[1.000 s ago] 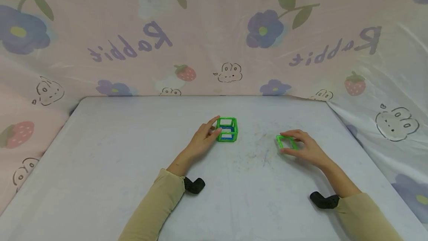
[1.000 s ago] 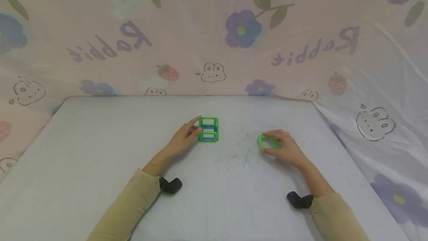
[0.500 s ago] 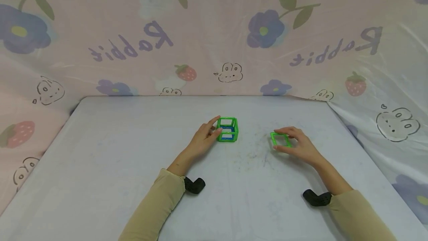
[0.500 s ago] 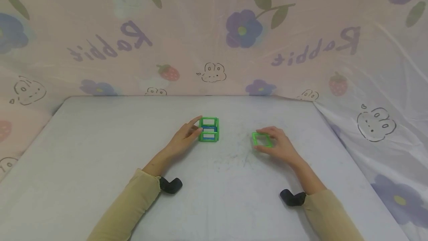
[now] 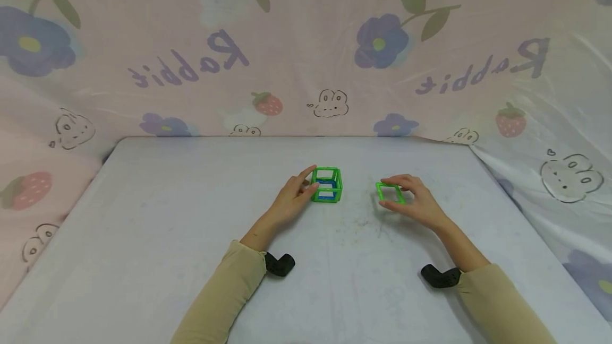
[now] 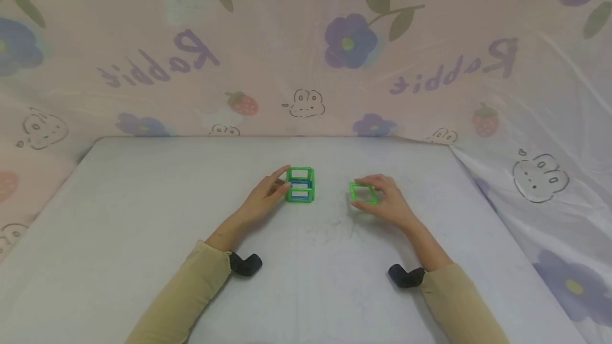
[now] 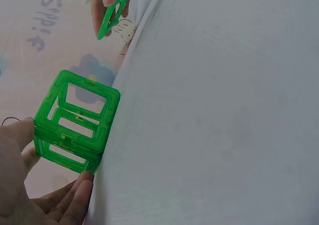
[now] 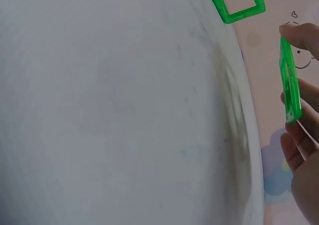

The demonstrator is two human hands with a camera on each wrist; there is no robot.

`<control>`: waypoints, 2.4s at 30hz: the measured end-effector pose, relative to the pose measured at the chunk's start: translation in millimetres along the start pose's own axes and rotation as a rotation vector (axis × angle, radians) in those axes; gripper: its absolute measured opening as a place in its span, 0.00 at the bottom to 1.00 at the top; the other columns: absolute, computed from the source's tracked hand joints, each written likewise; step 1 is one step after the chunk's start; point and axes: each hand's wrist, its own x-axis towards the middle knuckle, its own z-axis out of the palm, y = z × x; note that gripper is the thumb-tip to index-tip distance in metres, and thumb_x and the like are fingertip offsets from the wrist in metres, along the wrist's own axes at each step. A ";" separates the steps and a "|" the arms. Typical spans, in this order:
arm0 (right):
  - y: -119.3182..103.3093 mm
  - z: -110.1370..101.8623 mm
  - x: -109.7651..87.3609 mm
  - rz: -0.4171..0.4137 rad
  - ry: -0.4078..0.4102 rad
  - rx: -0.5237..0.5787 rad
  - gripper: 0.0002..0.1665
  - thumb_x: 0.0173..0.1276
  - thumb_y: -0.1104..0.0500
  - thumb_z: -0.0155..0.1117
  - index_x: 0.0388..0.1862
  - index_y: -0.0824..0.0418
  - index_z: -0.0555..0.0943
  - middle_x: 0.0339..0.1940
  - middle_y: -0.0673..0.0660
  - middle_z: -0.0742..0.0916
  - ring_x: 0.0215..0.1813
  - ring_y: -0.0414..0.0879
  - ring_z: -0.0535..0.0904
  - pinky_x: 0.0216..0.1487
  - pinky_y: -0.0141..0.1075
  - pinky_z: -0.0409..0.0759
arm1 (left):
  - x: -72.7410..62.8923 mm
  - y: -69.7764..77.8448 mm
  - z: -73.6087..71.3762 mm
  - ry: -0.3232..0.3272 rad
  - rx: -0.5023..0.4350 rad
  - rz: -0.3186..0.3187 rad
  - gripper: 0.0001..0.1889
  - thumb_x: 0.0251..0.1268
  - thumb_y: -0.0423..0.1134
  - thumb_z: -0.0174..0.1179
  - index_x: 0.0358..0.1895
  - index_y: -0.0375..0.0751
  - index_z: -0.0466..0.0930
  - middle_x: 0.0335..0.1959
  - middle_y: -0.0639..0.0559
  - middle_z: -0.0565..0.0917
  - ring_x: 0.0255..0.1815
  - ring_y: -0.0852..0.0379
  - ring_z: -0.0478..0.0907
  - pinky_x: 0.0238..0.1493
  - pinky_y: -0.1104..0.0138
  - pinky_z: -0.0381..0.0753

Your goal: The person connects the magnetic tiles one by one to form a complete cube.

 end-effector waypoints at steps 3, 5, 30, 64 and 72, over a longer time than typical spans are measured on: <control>-1.0 3.1 2.2 -0.005 0.000 0.013 0.27 0.55 0.69 0.71 0.55 0.71 0.78 0.52 0.68 0.79 0.56 0.57 0.67 0.53 0.50 0.66 | 0.4 -0.5 0.8 0.001 0.008 0.008 0.28 0.75 0.46 0.49 0.74 0.50 0.57 0.54 0.36 0.75 0.43 0.50 0.72 0.45 0.59 0.72; -1.4 5.0 4.0 -0.006 0.001 0.021 0.27 0.55 0.68 0.72 0.55 0.71 0.78 0.52 0.68 0.79 0.56 0.56 0.67 0.53 0.51 0.66 | 0.5 -0.6 0.8 0.001 0.008 0.006 0.28 0.75 0.47 0.49 0.74 0.50 0.57 0.54 0.37 0.75 0.43 0.50 0.72 0.45 0.59 0.72; -14.3 26.0 25.7 0.014 0.011 0.096 0.29 0.56 0.68 0.71 0.58 0.71 0.76 0.56 0.69 0.77 0.61 0.60 0.66 0.57 0.60 0.66 | 0.0 0.4 -0.9 -0.003 0.001 0.006 0.28 0.75 0.47 0.49 0.74 0.50 0.58 0.53 0.37 0.75 0.44 0.50 0.72 0.46 0.58 0.71; -3.3 58.9 59.8 -0.058 -0.016 0.133 0.29 0.56 0.57 0.74 0.58 0.59 0.80 0.56 0.56 0.78 0.63 0.52 0.66 0.60 0.57 0.66 | -0.3 -0.5 -0.7 -0.009 -0.010 -0.007 0.28 0.75 0.48 0.49 0.75 0.53 0.56 0.53 0.38 0.74 0.43 0.52 0.70 0.45 0.60 0.70; -6.9 64.7 63.1 -0.090 -0.018 0.152 0.28 0.56 0.59 0.75 0.57 0.56 0.81 0.56 0.57 0.79 0.62 0.52 0.66 0.59 0.56 0.65 | -2.8 2.9 -2.7 -0.010 -0.020 -0.008 0.28 0.75 0.48 0.49 0.75 0.52 0.56 0.52 0.38 0.74 0.43 0.51 0.71 0.47 0.58 0.71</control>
